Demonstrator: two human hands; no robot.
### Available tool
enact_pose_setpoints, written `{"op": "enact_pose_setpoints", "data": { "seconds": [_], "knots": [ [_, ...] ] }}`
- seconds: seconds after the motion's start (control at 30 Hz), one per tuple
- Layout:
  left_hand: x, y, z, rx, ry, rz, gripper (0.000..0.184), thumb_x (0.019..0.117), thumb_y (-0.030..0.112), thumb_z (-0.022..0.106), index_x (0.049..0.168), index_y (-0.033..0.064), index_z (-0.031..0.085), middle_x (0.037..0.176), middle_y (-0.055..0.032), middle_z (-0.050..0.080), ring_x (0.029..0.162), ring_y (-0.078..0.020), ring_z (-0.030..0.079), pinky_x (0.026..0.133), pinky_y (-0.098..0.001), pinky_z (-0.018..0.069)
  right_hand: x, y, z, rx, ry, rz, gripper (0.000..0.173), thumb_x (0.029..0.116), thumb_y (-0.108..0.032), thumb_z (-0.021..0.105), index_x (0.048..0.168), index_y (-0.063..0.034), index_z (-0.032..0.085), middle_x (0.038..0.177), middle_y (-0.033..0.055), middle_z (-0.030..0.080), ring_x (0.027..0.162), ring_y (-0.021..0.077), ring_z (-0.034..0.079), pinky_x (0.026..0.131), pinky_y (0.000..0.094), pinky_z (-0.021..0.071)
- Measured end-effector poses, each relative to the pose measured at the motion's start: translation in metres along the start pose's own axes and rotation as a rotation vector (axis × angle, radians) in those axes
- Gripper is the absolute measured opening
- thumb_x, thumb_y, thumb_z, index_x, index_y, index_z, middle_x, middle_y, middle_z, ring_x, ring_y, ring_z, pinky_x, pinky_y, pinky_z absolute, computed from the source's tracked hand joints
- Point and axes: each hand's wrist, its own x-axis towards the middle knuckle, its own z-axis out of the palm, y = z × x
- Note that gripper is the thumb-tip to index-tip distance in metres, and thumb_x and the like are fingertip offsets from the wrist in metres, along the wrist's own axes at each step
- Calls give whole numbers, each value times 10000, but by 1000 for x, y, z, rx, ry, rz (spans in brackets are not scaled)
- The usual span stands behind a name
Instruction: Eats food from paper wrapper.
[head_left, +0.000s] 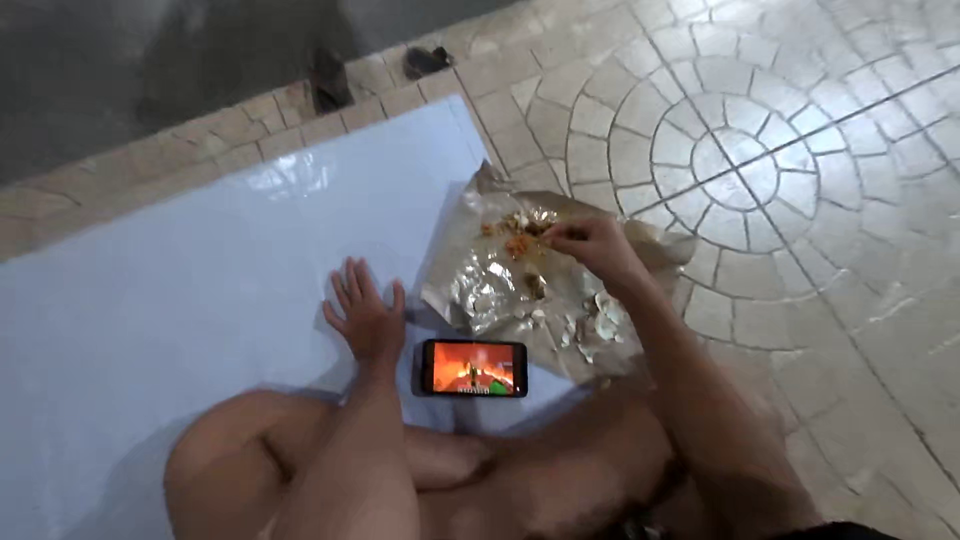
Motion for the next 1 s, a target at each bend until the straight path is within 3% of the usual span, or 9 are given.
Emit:
{"op": "enact_pose_setpoints", "data": {
  "seconds": [0.1, 0.2, 0.33, 0.4, 0.57, 0.73, 0.9, 1.0],
  "knots": [
    [3, 1, -2, -2, 38, 12, 736, 1019, 601, 386, 1571, 115, 420, 1656, -97, 353, 1551, -367, 258, 1183, -719, 140, 3, -14, -7, 111, -25, 116, 152, 981, -125, 702, 1075, -11, 738, 960, 96, 717, 807, 146, 640, 727, 344, 539],
    [1, 2, -3, -35, 15, 9, 726, 1025, 581, 403, 1572, 104, 408, 1663, -101, 335, 1560, -372, 221, 1183, -718, 115, -3, -24, 2, 23, -125, 19, 136, 960, -83, 721, 1072, -9, 741, 899, 82, 700, 737, 114, 605, 682, 302, 526],
    [0, -4, 1, -9, -33, -18, 743, 1019, 637, 360, 1602, 177, 357, 1694, -31, 275, 1582, -318, 164, 1195, -707, 97, -16, -21, 46, -269, -316, -175, 68, 953, -93, 731, 1005, -74, 771, 895, 81, 744, 756, 200, 712, 724, 440, 618],
    [1, -3, 1, -4, -29, -29, 736, 1020, 640, 353, 1612, 203, 336, 1704, 1, 248, 1589, -290, 143, 1201, -693, 89, -20, -23, 64, -402, -378, -178, 73, 968, -111, 713, 997, -86, 776, 911, 81, 748, 793, 225, 720, 770, 487, 610],
    [2, -2, 3, -3, 1, -14, 713, 1030, 599, 385, 1604, 179, 348, 1700, -15, 256, 1587, -276, 148, 1212, -672, 79, -15, -29, 74, -552, -319, -116, 121, 996, -81, 657, 1040, -36, 761, 1023, 158, 741, 968, 340, 714, 900, 579, 562],
    [1, 1, 0, -6, -16, -30, 728, 1020, 638, 358, 1599, 198, 360, 1694, -10, 278, 1583, -292, 165, 1205, -678, 88, -21, -20, 83, -473, -338, -193, 84, 977, -62, 690, 1026, -23, 746, 986, 151, 736, 899, 310, 723, 847, 534, 593],
    [2, 1, 1, 4, -1, -21, 735, 1018, 646, 341, 1602, 200, 352, 1695, -5, 273, 1582, -290, 171, 1200, -681, 99, -24, -21, 79, -413, -336, -289, 91, 955, -34, 711, 1044, -33, 734, 1055, 146, 709, 898, 286, 713, 821, 483, 608],
    [3, 1, 1, 13, -9, -21, 740, 1017, 656, 321, 1603, 205, 349, 1696, -5, 270, 1584, -284, 166, 1203, -677, 96, -19, -19, 79, -424, -334, -317, 63, 954, -60, 722, 1010, -34, 734, 1007, 140, 721, 917, 283, 719, 854, 487, 600]
  ]
}}
